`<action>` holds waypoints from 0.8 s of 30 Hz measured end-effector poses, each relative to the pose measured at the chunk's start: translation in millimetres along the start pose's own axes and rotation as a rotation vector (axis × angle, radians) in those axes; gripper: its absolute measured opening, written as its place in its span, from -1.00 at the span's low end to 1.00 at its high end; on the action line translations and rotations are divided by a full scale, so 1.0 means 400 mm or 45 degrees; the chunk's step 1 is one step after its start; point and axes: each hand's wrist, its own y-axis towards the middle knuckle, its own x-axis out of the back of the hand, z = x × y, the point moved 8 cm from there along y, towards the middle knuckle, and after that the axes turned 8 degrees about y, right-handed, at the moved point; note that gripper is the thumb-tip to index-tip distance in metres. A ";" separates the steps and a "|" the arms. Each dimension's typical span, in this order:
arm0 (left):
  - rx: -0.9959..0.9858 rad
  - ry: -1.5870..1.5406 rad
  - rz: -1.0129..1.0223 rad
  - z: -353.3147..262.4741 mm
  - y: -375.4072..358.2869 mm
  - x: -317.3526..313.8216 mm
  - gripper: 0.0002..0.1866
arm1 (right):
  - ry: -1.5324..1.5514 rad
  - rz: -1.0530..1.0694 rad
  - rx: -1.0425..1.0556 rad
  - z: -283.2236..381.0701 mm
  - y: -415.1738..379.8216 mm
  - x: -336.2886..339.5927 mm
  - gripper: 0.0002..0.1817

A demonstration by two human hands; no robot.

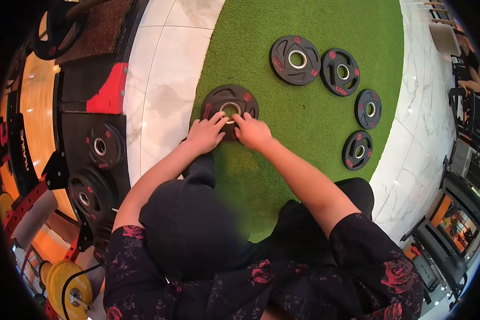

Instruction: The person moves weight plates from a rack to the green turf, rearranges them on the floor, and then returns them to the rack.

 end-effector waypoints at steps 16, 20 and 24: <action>1.012 -0.512 -0.096 0.078 0.026 -0.067 0.05 | 0.062 -0.365 -0.502 -0.043 0.055 0.027 0.12; 1.108 -0.506 -0.165 0.086 0.017 -0.074 0.00 | 0.100 -0.256 -0.532 -0.034 0.060 0.041 0.14; 1.085 -0.530 -0.252 0.099 -0.006 -0.050 -0.03 | 0.137 -0.223 -0.514 -0.014 0.051 0.069 0.13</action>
